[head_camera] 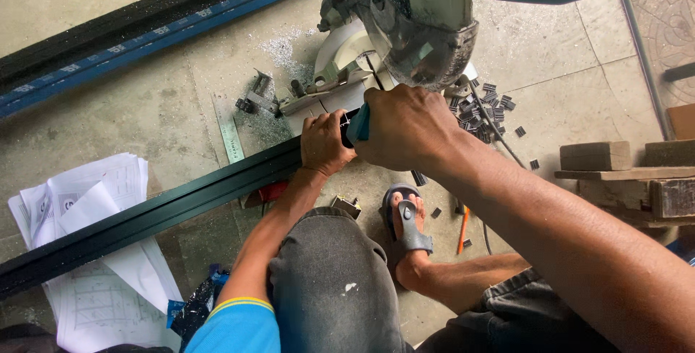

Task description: The person uses a miter saw to cut a long black metal profile into shorter pieces. They measure and mark the profile with a pencil and tape measure, then position it under the saw blade and cut it multiple times.

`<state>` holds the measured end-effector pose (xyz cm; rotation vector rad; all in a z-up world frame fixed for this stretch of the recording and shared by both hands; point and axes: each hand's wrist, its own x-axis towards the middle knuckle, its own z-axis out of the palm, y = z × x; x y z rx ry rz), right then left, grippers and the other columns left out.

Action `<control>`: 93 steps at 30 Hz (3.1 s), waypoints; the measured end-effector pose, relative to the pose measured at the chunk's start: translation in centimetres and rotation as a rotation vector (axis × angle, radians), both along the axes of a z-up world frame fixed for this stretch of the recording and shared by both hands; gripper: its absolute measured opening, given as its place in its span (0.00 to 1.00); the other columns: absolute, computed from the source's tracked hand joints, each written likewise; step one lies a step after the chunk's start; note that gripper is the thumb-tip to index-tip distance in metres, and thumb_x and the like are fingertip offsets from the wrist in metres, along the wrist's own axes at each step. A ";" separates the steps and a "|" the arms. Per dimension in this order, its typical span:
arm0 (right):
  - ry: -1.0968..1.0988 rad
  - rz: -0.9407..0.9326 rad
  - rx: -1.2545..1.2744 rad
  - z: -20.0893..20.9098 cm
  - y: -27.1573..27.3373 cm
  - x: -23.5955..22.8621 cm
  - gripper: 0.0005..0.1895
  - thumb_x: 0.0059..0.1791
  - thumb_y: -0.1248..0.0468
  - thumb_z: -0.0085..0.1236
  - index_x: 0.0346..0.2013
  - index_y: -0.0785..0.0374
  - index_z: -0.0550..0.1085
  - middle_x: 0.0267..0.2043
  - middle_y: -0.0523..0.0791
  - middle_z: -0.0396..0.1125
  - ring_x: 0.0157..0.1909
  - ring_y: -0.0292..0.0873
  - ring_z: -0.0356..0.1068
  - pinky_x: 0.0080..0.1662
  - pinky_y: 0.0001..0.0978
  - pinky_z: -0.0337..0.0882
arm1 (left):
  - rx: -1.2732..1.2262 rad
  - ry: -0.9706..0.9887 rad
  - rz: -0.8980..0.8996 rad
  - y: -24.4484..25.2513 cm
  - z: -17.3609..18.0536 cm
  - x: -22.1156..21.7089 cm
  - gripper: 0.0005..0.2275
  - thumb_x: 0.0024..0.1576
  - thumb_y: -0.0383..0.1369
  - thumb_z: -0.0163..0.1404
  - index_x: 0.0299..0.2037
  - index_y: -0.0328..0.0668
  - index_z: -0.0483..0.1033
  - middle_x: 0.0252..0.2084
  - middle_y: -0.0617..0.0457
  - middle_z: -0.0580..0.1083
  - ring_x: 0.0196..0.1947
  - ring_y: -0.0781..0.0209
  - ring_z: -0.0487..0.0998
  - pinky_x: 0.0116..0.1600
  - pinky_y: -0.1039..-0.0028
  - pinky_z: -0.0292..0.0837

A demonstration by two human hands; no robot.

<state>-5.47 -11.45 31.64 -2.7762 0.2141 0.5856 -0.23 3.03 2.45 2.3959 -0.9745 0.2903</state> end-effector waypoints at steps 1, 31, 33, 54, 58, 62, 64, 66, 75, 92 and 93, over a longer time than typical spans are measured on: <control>0.000 -0.003 0.001 0.1 0.0 0.0 0.31 0.40 0.42 0.65 0.44 0.65 0.77 0.30 0.56 0.73 0.40 0.64 0.77 0.44 0.54 0.76 | 0.001 0.000 -0.003 0.0 0.0 0.0 0.36 0.36 0.47 0.69 0.55 0.47 0.70 0.37 0.52 0.81 0.46 0.58 0.80 0.55 0.62 0.67; -0.016 0.018 -0.011 0.3 -0.4 0.1 0.32 0.38 0.39 0.66 0.42 0.61 0.78 0.30 0.54 0.74 0.42 0.63 0.78 0.45 0.54 0.77 | 0.008 -0.039 -0.007 -0.1 -0.4 0.2 0.36 0.34 0.45 0.69 0.54 0.46 0.70 0.36 0.53 0.80 0.45 0.59 0.80 0.53 0.61 0.68; 0.003 0.016 -0.009 0.6 -0.3 0.2 0.31 0.39 0.38 0.66 0.40 0.60 0.78 0.29 0.52 0.74 0.41 0.60 0.78 0.46 0.50 0.78 | -0.004 -0.041 0.003 0.0 -0.3 0.1 0.35 0.35 0.44 0.68 0.54 0.46 0.70 0.35 0.53 0.80 0.45 0.59 0.80 0.54 0.61 0.68; 0.034 0.045 -0.025 0.2 -1.3 0.4 0.31 0.39 0.36 0.64 0.43 0.57 0.77 0.31 0.51 0.74 0.44 0.60 0.77 0.46 0.51 0.77 | -0.001 -0.015 0.006 -0.1 -0.3 0.4 0.37 0.33 0.48 0.68 0.54 0.46 0.70 0.36 0.51 0.80 0.44 0.56 0.81 0.53 0.59 0.69; 0.053 0.048 -0.028 0.8 -0.7 0.6 0.31 0.38 0.34 0.65 0.42 0.53 0.79 0.32 0.49 0.75 0.44 0.57 0.78 0.46 0.47 0.77 | 0.003 -0.021 0.012 0.1 0.3 0.1 0.37 0.33 0.47 0.68 0.54 0.46 0.70 0.35 0.52 0.80 0.45 0.57 0.81 0.53 0.59 0.69; 0.091 -0.037 -0.020 0.9 -0.9 0.5 0.37 0.41 0.32 0.62 0.48 0.59 0.79 0.36 0.52 0.76 0.47 0.59 0.77 0.46 0.47 0.76 | 0.009 -0.001 0.004 0.2 0.5 0.0 0.36 0.34 0.45 0.68 0.55 0.47 0.70 0.35 0.52 0.79 0.43 0.57 0.81 0.53 0.60 0.68; 0.094 0.049 -0.029 2.3 -1.1 0.8 0.38 0.37 0.29 0.67 0.45 0.55 0.79 0.33 0.49 0.76 0.46 0.56 0.78 0.46 0.49 0.77 | 0.006 0.002 -0.005 0.2 0.4 0.0 0.35 0.35 0.43 0.69 0.55 0.47 0.70 0.35 0.52 0.79 0.43 0.57 0.81 0.53 0.61 0.68; 0.112 0.067 -0.064 6.2 -0.5 1.4 0.32 0.44 0.36 0.67 0.44 0.60 0.79 0.29 0.54 0.75 0.39 0.57 0.78 0.45 0.50 0.79 | 0.002 0.042 0.006 0.1 0.1 0.1 0.37 0.34 0.49 0.69 0.56 0.48 0.69 0.39 0.52 0.80 0.46 0.57 0.80 0.54 0.61 0.67; 0.159 0.019 -0.143 9.0 -1.1 2.2 0.16 0.44 0.54 0.51 0.41 0.58 0.73 0.31 0.52 0.70 0.34 0.57 0.72 0.34 0.49 0.71 | 0.039 0.038 -0.002 0.3 0.1 0.2 0.42 0.28 0.50 0.74 0.52 0.37 0.69 0.36 0.49 0.74 0.38 0.48 0.74 0.48 0.59 0.65; 0.095 0.050 -0.123 6.7 -1.2 2.7 0.19 0.42 0.52 0.51 0.40 0.60 0.75 0.36 0.57 0.72 0.38 0.66 0.74 0.36 0.57 0.72 | 0.021 0.013 -0.018 0.3 0.0 0.2 0.40 0.24 0.51 0.78 0.38 0.39 0.66 0.32 0.50 0.72 0.35 0.48 0.73 0.45 0.59 0.63; 0.106 0.047 -0.116 6.7 -1.1 2.7 0.18 0.41 0.53 0.51 0.39 0.61 0.75 0.33 0.56 0.71 0.35 0.64 0.74 0.35 0.55 0.72 | 0.023 0.007 -0.019 0.3 -0.1 0.2 0.41 0.24 0.52 0.78 0.39 0.38 0.65 0.32 0.50 0.71 0.35 0.49 0.72 0.45 0.59 0.63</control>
